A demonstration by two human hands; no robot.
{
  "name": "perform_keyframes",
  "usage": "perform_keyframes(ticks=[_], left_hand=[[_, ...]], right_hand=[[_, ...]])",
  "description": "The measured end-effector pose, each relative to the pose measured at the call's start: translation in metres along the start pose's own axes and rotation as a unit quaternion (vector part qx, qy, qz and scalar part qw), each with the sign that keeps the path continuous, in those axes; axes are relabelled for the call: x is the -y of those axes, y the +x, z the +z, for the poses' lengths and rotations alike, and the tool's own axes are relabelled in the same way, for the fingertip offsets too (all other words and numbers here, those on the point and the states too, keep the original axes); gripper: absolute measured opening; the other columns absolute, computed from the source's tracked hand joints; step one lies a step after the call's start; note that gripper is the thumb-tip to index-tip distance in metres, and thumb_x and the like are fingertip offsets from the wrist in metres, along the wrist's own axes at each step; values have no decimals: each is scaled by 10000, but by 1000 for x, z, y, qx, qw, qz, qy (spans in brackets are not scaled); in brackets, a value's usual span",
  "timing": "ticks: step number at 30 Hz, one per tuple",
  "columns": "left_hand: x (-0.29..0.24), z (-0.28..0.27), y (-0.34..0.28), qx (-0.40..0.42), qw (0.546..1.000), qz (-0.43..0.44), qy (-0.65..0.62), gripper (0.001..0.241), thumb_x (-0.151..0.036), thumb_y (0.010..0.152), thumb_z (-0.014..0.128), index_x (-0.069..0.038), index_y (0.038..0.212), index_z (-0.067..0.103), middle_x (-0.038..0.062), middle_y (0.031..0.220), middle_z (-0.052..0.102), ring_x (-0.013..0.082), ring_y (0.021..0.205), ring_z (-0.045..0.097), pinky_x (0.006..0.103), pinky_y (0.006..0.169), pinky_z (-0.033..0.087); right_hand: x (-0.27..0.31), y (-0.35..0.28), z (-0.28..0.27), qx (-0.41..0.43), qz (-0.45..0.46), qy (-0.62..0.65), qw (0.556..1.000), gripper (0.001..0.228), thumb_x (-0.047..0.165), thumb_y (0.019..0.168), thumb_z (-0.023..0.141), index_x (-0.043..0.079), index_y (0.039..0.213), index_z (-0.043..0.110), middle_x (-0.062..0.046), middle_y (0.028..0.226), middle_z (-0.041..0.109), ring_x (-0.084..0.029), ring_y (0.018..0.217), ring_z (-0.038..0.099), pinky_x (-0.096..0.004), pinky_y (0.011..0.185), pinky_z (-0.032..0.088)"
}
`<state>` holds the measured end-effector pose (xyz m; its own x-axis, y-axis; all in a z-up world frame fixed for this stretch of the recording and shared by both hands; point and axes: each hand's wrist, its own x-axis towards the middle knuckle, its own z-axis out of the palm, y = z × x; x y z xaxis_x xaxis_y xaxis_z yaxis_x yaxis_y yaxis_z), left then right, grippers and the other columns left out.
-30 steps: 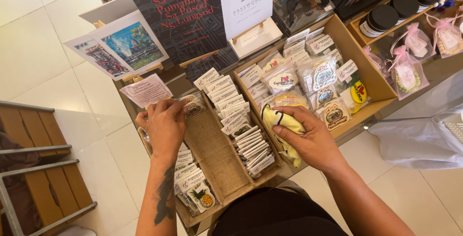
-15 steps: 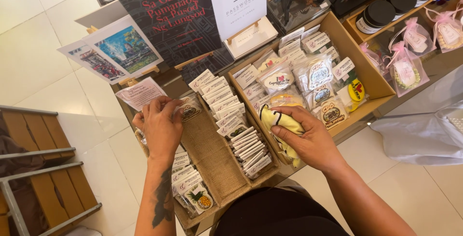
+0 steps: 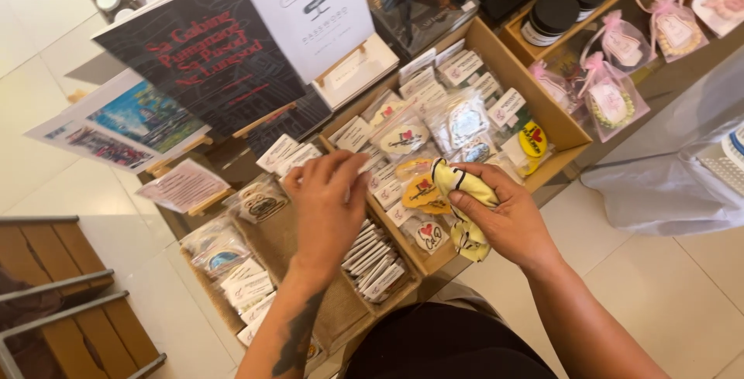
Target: The person is wiping down and organizing various small souvenir items like stickers and pins on a display table.
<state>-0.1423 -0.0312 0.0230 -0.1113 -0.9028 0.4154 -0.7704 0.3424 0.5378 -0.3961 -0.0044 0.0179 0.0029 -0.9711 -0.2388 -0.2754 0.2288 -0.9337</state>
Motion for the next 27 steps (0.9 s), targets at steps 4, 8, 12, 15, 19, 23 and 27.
perform_keyframes(ticks=[4,8,12,15,19,23,27], left_hand=[[-27,43,19,33,998,35,-29,222,-148,932,737,-131,1153,731,28,1134,708,235,1083,622,434,1016,345],[-45,76,42,27,997,71,-14,290,-171,918,720,-98,1198,706,73,1121,699,278,1079,607,458,971,353],[-49,107,60,18,997,77,5,334,-178,880,724,-67,1193,690,108,1090,689,295,1039,604,477,937,366],[-50,120,64,49,998,41,20,240,-168,865,727,-95,1094,710,85,1026,700,298,1006,610,474,918,373],[-52,122,64,31,999,32,8,195,-152,862,714,-109,1052,720,80,1005,705,292,985,614,456,911,379],[-61,116,68,43,998,-2,-39,151,-193,884,735,-104,1005,721,82,961,709,286,945,621,444,874,372],[-68,112,72,141,985,-81,-65,201,-261,867,753,-95,955,681,65,888,707,273,906,631,434,846,370]], right_hand=[[-17,8,-22,-34,27,62,997,396,163,899,747,63,1276,683,-32,1133,708,-97,1002,646,-281,868,541],[-32,14,-37,-74,16,43,996,407,162,894,755,55,1278,675,-25,1120,718,-89,1004,642,-268,885,528],[-35,22,-43,-63,36,94,993,412,168,879,749,59,1269,674,-24,1091,743,-88,977,654,-271,866,542],[-34,24,-47,-57,20,76,995,398,169,888,746,48,1261,684,-21,1091,737,-89,986,651,-269,875,533],[-39,30,-50,-56,12,91,994,398,169,880,751,53,1256,690,-17,1074,742,-82,961,655,-265,853,544],[-42,34,-49,-49,34,119,991,392,160,879,753,52,1251,691,-17,1040,733,-80,914,651,-267,804,552],[-38,33,-43,-42,43,129,990,395,170,890,743,52,1261,679,-7,1039,722,-76,914,653,-266,802,552]])
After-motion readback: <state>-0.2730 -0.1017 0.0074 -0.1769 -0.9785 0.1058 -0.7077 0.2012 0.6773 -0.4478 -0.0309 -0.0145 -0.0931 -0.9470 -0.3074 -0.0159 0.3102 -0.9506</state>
